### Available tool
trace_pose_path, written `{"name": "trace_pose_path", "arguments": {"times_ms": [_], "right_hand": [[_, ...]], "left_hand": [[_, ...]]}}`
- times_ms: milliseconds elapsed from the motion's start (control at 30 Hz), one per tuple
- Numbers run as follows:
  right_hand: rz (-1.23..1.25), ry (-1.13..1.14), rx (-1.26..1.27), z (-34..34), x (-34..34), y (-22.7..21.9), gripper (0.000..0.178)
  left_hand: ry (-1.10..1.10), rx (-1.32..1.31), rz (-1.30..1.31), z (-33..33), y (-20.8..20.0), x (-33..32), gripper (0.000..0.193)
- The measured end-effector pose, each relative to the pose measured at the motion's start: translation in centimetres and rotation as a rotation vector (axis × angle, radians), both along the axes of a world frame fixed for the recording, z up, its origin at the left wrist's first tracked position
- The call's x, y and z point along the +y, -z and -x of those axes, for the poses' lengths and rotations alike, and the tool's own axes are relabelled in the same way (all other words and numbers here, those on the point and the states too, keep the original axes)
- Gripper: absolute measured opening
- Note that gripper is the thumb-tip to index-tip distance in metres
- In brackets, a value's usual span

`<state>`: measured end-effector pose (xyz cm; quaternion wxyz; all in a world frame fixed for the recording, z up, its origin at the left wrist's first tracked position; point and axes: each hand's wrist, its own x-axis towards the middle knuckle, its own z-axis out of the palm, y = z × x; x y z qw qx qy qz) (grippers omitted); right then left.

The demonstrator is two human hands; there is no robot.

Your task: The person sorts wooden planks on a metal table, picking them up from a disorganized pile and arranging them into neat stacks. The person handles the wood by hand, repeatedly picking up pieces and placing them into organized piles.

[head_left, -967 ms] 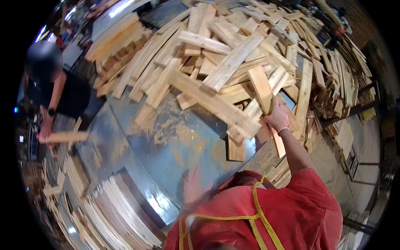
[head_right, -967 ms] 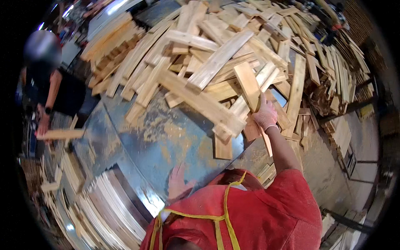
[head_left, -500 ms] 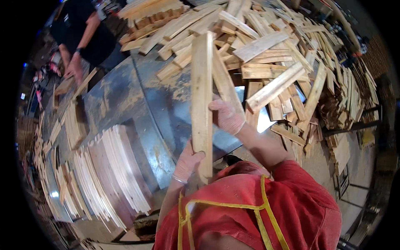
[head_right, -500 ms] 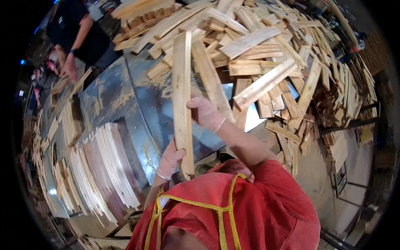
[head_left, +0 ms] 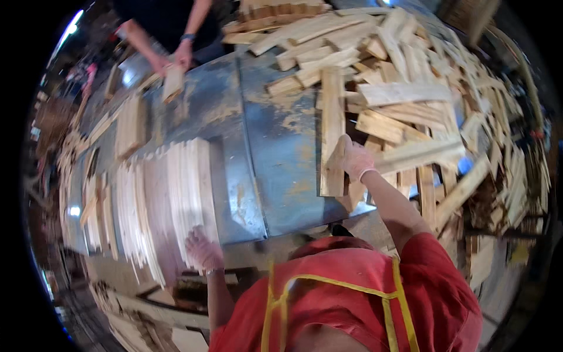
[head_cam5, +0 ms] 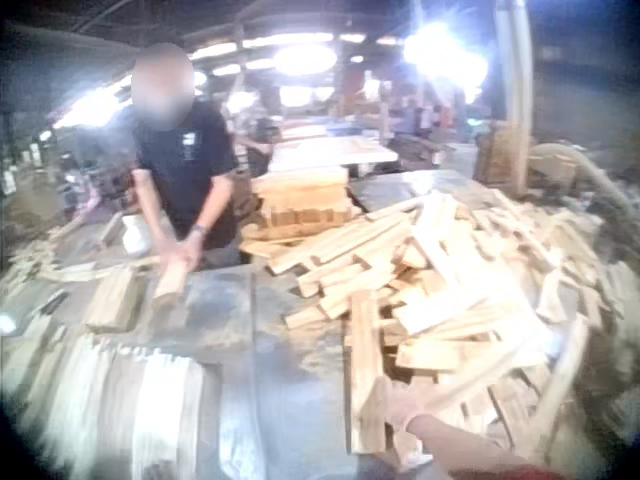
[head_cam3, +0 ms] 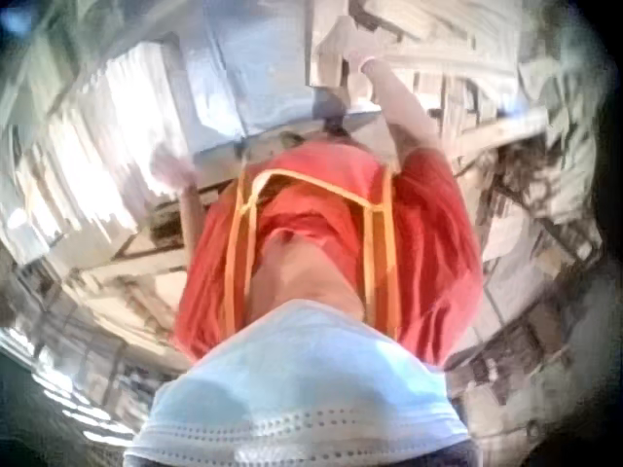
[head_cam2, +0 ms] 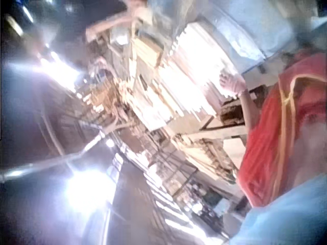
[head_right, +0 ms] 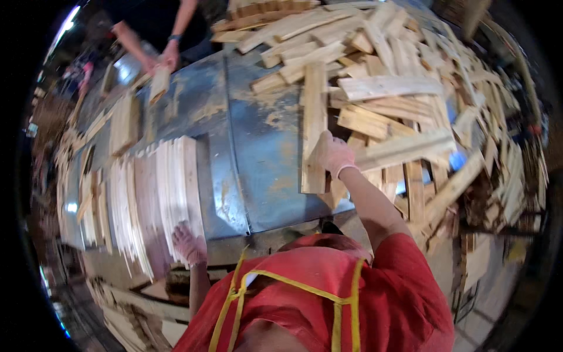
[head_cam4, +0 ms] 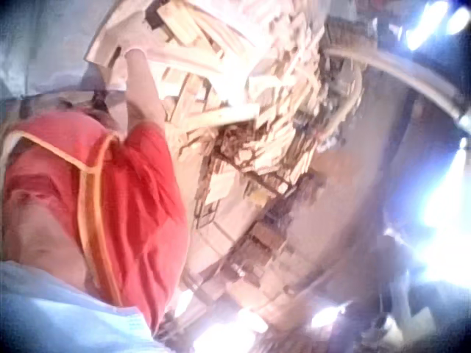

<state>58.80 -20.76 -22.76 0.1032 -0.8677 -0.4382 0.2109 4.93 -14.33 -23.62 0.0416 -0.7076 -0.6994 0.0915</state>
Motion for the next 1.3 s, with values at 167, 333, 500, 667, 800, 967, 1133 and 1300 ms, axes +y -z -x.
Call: {"name": "trace_pose_path", "arguments": {"times_ms": [167,333,500,667,800,967,1133,1300], "right_hand": [[-0.237,-0.365,-0.103,2.8,-0.2,2.4,0.064],[-0.170,-0.669,-0.234,-2.6,-7.1,-5.2,0.085],[-0.091,-0.713,-0.357,-10.4,-12.5,-1.4,0.099],[0.087,-0.631,-0.239,-10.9,-9.9,-3.7,0.104],[-0.017,-0.410,-0.090,-10.8,-7.9,-5.3,0.106],[-0.443,-0.009,0.581,-6.6,-3.0,-7.2,0.092],[-0.639,0.299,1.151,0.3,3.2,-2.0,0.077],[-0.351,0.464,1.364,16.2,9.8,4.3,0.050]], "left_hand": [[0.253,-0.289,-0.164,-8.7,0.7,1.3,0.085],[0.428,-0.416,-0.077,-22.8,1.6,2.1,0.091],[0.293,-0.321,0.459,-33.9,-1.9,4.2,0.102],[0.361,-0.331,0.459,-35.7,-2.3,3.9,0.109],[0.456,-0.288,0.521,-36.9,-3.3,2.2,0.110],[0.336,-0.696,0.389,-32.7,0.1,2.6,0.095],[0.211,-1.462,0.632,-18.1,-0.9,0.8,0.089],[-0.176,-1.524,0.800,-7.3,-1.8,-2.4,0.085]]}}
